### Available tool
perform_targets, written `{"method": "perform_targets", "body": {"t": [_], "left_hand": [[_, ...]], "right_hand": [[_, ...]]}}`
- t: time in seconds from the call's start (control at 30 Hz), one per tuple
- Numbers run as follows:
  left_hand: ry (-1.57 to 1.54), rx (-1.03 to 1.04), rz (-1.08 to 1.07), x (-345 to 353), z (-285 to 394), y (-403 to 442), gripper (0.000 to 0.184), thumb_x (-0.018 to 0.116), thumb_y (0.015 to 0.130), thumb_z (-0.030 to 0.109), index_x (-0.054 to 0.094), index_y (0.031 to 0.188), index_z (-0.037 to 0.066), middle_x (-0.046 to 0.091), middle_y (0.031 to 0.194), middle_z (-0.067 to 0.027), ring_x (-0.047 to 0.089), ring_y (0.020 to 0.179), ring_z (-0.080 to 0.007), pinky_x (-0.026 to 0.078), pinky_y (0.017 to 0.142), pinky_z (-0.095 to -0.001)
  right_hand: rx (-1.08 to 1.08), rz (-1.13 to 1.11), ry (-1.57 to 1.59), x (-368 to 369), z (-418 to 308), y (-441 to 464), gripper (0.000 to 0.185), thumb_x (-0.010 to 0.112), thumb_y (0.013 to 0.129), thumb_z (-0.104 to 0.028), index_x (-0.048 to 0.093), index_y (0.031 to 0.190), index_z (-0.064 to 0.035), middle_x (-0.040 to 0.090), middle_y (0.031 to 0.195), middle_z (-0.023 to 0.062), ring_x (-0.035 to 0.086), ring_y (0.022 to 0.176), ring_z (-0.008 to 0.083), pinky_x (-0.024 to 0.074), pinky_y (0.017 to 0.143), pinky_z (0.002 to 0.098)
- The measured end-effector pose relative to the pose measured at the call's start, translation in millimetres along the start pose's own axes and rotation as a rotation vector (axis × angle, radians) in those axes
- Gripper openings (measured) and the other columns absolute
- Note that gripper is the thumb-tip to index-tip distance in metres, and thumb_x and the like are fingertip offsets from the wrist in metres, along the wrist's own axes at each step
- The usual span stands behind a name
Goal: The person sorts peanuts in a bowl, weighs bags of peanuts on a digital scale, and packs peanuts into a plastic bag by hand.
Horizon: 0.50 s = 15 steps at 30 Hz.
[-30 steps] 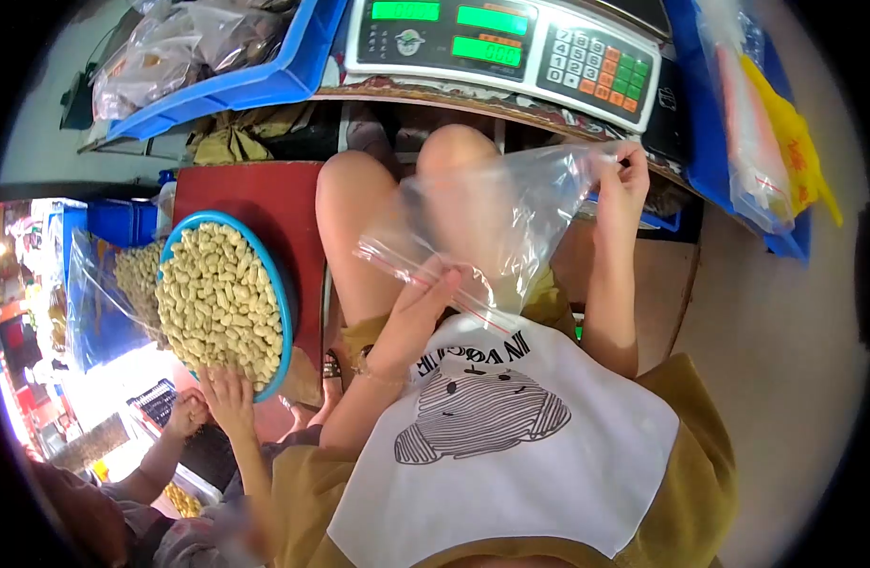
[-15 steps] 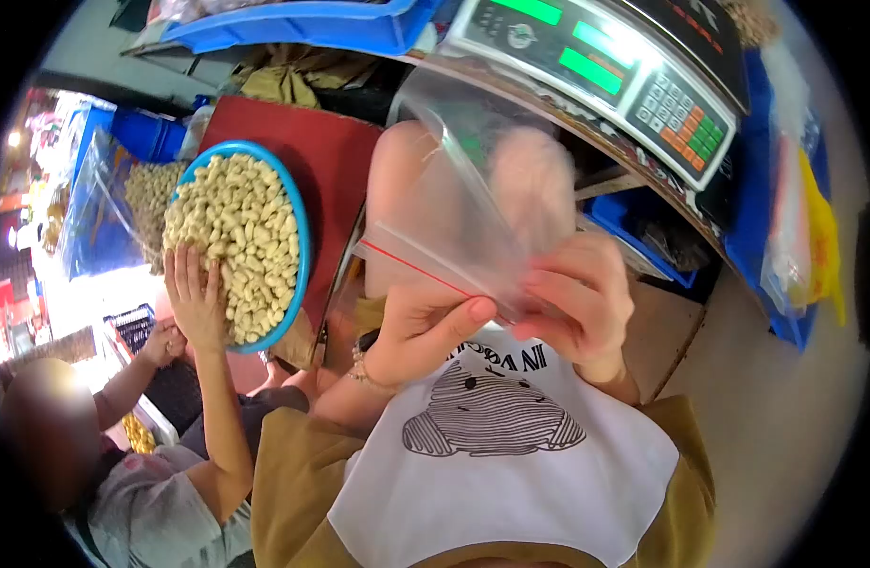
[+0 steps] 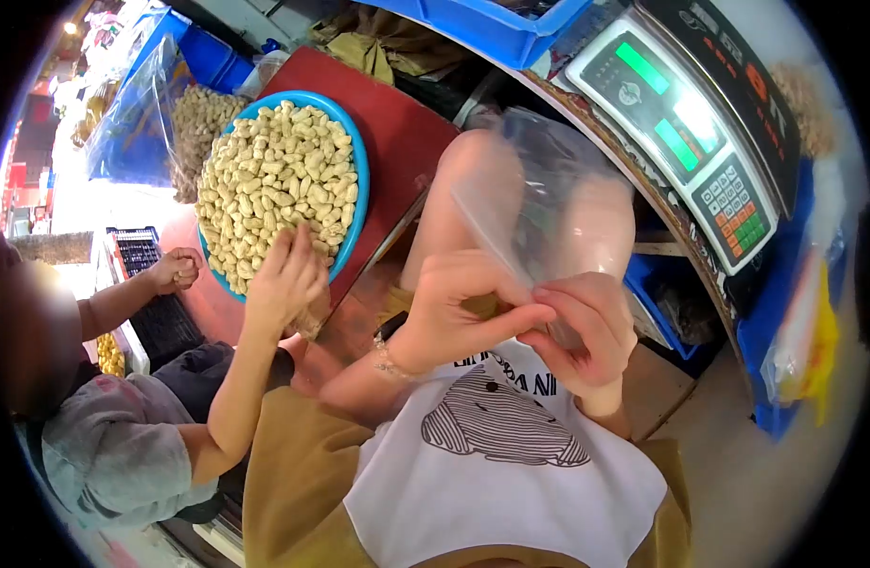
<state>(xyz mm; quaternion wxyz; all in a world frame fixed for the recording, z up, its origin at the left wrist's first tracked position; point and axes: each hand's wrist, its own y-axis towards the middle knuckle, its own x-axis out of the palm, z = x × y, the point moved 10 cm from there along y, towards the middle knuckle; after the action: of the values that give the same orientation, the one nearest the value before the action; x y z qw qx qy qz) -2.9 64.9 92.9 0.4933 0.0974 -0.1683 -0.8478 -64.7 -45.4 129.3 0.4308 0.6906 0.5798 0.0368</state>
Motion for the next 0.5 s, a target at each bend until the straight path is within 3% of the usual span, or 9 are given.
{"method": "perform_targets", "body": {"t": [0.13, 0.2, 0.3, 0.33, 0.5], "left_hand": [[0.095, 0.047, -0.095, 6, 9, 4, 0.02, 0.082, 0.071, 0.015, 0.063, 0.068, 0.007, 0.059, 0.062, -0.0039, 0.055, 0.054, -0.0162, 0.041, 0.05, -0.0275], [0.088, 0.037, -0.175, 15, 3, 5, 0.023, 0.079, 0.074, 0.023, 0.062, 0.071, 0.008, 0.057, 0.063, -0.0046, 0.054, 0.056, -0.0221, 0.042, 0.052, -0.0319], [0.119, 0.013, -0.243, 25, -4, 4, 0.023, 0.075, 0.078, 0.026, 0.061, 0.075, 0.008, 0.056, 0.066, -0.0053, 0.055, 0.061, -0.0248, 0.043, 0.056, -0.0343], [0.131, 0.01, -0.246, 29, -7, 4, 0.022, 0.074, 0.079, 0.026, 0.061, 0.076, 0.008, 0.056, 0.067, -0.0055, 0.055, 0.063, -0.025, 0.043, 0.057, -0.0347], [0.155, 0.083, -0.213, 48, -18, 1, 0.018, 0.067, 0.084, 0.024, 0.06, 0.081, 0.008, 0.057, 0.074, -0.0072, 0.057, 0.071, -0.027, 0.045, 0.064, -0.0366]], "right_hand": [[0.142, -0.133, 0.063, 6, 13, -5, 0.027, 0.079, 0.066, -0.011, 0.066, 0.086, 0.0033, 0.066, 0.082, 0.0147, 0.062, 0.07, 0.0293, 0.0486, 0.064, 0.0358], [0.244, -0.174, 0.143, 5, 21, -15, 0.02, 0.074, 0.07, -0.008, 0.064, 0.083, 0.0047, 0.065, 0.08, 0.0164, 0.062, 0.071, 0.0313, 0.0486, 0.065, 0.0366], [0.308, -0.097, 0.139, -5, 32, -27, 0.016, 0.069, 0.075, -0.008, 0.062, 0.078, 0.0064, 0.063, 0.077, 0.018, 0.06, 0.069, 0.0326, 0.0476, 0.065, 0.0372], [0.237, -0.06, 0.08, -9, 33, -29, 0.017, 0.067, 0.077, -0.009, 0.06, 0.079, 0.0067, 0.061, 0.075, 0.017, 0.056, 0.065, 0.0318, 0.0453, 0.063, 0.0363], [0.289, -0.039, -0.051, -16, 46, -32, 0.012, 0.064, 0.076, -0.006, 0.057, 0.079, 0.0033, 0.057, 0.072, 0.0128, 0.052, 0.064, 0.0277, 0.042, 0.063, 0.0321]]}}
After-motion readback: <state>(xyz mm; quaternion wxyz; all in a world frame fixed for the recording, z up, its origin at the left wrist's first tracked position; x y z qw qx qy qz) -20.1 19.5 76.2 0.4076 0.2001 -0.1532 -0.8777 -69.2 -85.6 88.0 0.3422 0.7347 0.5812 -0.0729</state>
